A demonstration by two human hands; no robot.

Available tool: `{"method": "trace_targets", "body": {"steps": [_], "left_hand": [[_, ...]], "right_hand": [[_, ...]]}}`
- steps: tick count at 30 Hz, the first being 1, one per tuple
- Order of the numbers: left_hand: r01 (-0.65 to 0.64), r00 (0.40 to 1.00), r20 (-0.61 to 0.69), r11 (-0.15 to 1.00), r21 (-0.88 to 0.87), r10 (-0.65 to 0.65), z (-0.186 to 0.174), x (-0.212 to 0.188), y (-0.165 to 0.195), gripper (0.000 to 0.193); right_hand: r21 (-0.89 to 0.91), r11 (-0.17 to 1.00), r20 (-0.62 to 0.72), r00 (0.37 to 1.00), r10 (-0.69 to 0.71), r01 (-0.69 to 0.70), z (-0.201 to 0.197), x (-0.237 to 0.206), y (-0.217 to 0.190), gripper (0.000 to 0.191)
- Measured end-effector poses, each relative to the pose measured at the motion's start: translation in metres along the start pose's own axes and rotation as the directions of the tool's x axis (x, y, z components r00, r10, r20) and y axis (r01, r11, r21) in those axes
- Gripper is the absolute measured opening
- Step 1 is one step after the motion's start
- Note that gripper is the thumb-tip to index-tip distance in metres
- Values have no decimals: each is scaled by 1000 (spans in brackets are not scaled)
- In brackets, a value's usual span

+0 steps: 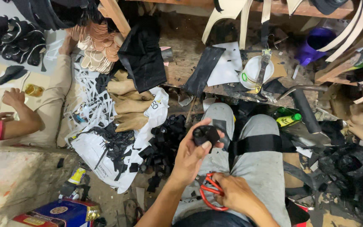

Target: The person sits on the floor and repeatedly cuts small pieces from a black rubber strip using red-handled scissors. They hold the strip with one hand, cut a segment, and place the cut piece on the lap, repeating this cycle throughout the clip.

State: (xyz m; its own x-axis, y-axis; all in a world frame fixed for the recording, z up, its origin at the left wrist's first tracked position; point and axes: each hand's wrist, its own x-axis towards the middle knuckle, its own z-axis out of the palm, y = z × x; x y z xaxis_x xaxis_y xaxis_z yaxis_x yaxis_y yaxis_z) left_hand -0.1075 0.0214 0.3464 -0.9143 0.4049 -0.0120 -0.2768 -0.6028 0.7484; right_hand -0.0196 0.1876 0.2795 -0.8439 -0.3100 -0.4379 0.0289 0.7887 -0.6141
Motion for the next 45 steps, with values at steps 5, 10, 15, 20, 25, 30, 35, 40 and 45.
{"method": "trace_targets", "body": {"steps": [5,10,15,20,25,30,35,40,45], "left_hand": [[-38,998,48,986,-165,47,1,-6,5,65],[-61,992,-91,966,251,86,1,-11,10,69],[-134,980,-85,919,372,177,2,-14,15,66],[-73,990,-71,864,498,125,7,-21,20,66],[-54,991,-72,843,535,109,14,-24,23,67],[-19,992,-90,824,566,85,13,-24,27,66],[44,992,-127,873,486,21,11,-19,25,65],[-63,997,-39,987,151,70,4,-8,26,62],[-65,998,-7,998,24,65,-4,-6,13,50]], "right_hand": [[-14,998,7,998,59,-59,5,0,-1,35],[286,929,-113,954,277,-236,-12,-8,12,23],[351,905,-231,914,333,-241,-50,-31,16,27],[7,999,-489,872,37,-38,-81,-54,-5,66],[-183,983,-544,834,-92,-10,-93,-56,-26,67],[-230,973,-520,842,-143,24,-97,-53,-23,66],[-124,990,-519,855,-6,-69,-88,-49,-2,59],[-18,984,-500,854,144,-176,-66,-31,16,53],[-67,996,-171,984,40,-52,-13,-17,4,53]]}}
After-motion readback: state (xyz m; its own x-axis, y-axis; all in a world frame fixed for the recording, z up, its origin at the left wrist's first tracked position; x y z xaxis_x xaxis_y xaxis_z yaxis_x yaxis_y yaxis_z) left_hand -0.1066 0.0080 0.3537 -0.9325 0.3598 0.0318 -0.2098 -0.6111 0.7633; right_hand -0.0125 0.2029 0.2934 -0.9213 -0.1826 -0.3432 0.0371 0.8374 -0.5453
